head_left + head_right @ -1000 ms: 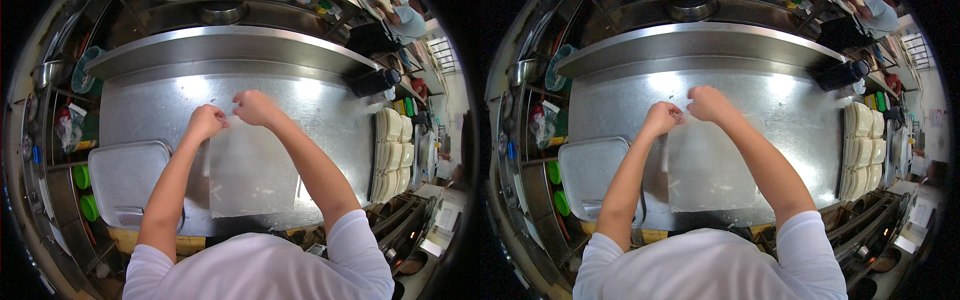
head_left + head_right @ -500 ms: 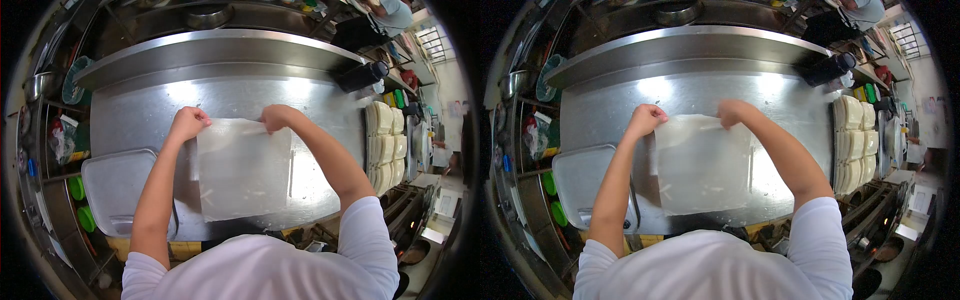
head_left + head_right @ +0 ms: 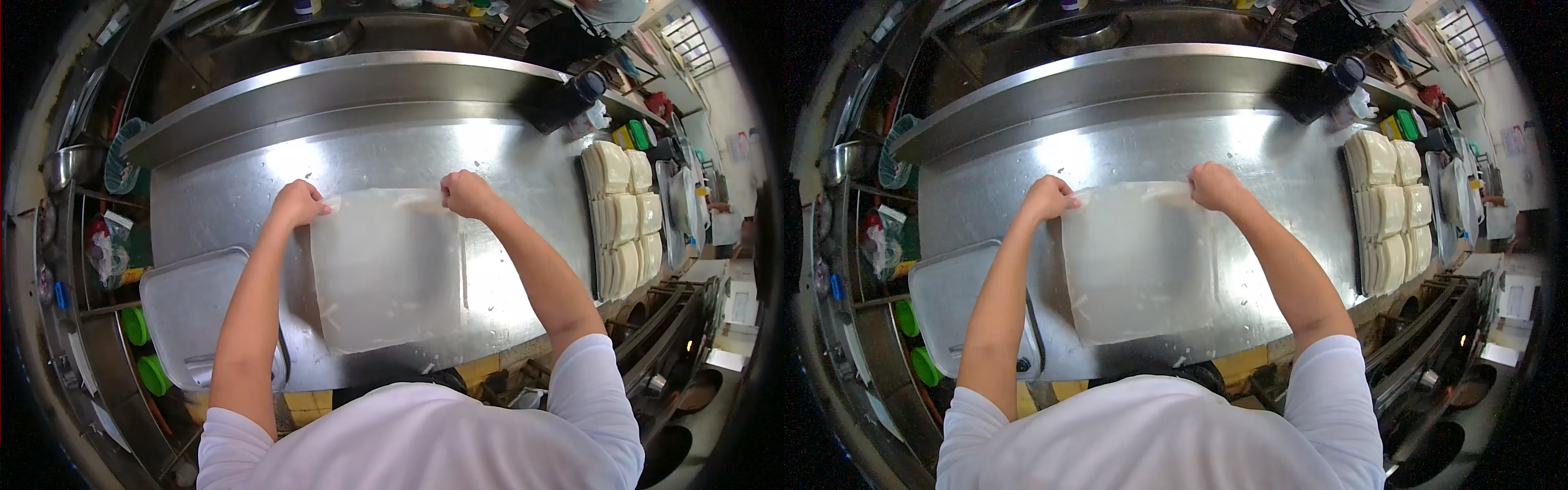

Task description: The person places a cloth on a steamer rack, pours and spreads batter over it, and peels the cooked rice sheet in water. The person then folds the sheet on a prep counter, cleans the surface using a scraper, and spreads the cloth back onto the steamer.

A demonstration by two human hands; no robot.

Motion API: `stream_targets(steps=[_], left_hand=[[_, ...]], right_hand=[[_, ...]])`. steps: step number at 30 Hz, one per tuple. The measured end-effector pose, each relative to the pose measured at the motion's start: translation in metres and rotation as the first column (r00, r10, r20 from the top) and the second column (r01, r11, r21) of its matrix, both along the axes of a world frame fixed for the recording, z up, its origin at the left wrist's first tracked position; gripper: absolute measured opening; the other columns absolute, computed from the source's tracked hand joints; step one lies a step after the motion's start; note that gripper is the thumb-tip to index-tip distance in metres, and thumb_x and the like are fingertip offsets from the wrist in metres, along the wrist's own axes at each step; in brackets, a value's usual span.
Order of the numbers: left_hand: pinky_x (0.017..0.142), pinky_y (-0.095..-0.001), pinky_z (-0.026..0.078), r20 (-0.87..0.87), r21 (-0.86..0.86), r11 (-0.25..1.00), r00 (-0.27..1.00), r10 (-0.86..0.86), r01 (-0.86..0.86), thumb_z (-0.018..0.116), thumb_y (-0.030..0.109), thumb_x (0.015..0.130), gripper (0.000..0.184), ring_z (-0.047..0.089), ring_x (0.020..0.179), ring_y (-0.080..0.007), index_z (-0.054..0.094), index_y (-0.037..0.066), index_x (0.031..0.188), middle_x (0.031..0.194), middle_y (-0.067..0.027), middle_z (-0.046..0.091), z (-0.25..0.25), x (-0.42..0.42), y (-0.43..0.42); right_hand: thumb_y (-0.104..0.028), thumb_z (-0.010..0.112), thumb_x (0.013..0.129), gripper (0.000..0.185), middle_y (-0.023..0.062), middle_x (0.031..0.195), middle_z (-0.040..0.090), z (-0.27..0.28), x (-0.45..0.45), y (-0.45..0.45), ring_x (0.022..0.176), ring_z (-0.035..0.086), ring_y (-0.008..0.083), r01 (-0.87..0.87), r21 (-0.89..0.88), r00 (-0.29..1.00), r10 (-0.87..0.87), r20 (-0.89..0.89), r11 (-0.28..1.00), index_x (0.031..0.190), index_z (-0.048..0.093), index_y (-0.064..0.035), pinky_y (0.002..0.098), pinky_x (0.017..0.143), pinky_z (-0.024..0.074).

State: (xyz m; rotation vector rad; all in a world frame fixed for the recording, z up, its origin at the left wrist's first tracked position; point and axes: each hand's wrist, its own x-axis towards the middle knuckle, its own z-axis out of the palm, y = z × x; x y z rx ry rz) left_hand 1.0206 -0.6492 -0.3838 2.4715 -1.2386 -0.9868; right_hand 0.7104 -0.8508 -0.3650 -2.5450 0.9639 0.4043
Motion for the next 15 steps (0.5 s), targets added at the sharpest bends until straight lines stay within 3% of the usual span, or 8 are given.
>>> stream_targets(steps=[10,13,15], left_hand=[[0.073,-0.0355,0.055,-0.031,-0.215,0.969,0.992,0.119,-0.122,0.085,0.021,0.081,0.017,0.071,0.074,-0.022,0.081,0.007,0.091,0.082,-0.0108,0.077,0.04,-0.026,0.046],[0.071,-0.0366,0.054,-0.035,-0.397,0.904,0.987,0.158,-0.159,0.082,0.018,0.082,0.012,0.07,0.072,-0.0238,0.081,0.009,0.09,0.08,-0.0103,0.075,0.048,-0.042,0.078],[0.072,-0.0378,0.054,0.063,-0.477,0.877,0.993,0.104,-0.061,0.08,0.016,0.082,0.01,0.069,0.074,-0.026,0.081,0.01,0.09,0.081,-0.0109,0.073,0.047,-0.052,0.105]], right_hand=[[-0.011,0.068,0.085,0.012,0.0209,0.085,0.073,0.038,-0.038,0.049,0.083,0.071,0.0393,0.214,-0.019,0.927,-0.196,0.321,0.977,0.087,0.076,-0.0028,0.047,0.078,0.0569],[-0.011,0.067,0.087,0.012,0.0211,0.084,0.073,0.047,-0.055,0.079,0.08,0.071,0.039,0.28,-0.003,0.885,-0.257,0.388,0.96,0.087,0.077,-0.0032,0.0473,0.077,0.0567],[-0.011,0.066,0.087,0.013,0.0215,0.084,0.072,0.037,-0.074,0.1,0.079,0.071,0.0395,0.273,-0.029,0.863,-0.232,0.448,0.961,0.089,0.077,-0.0037,0.0482,0.076,0.0567]])
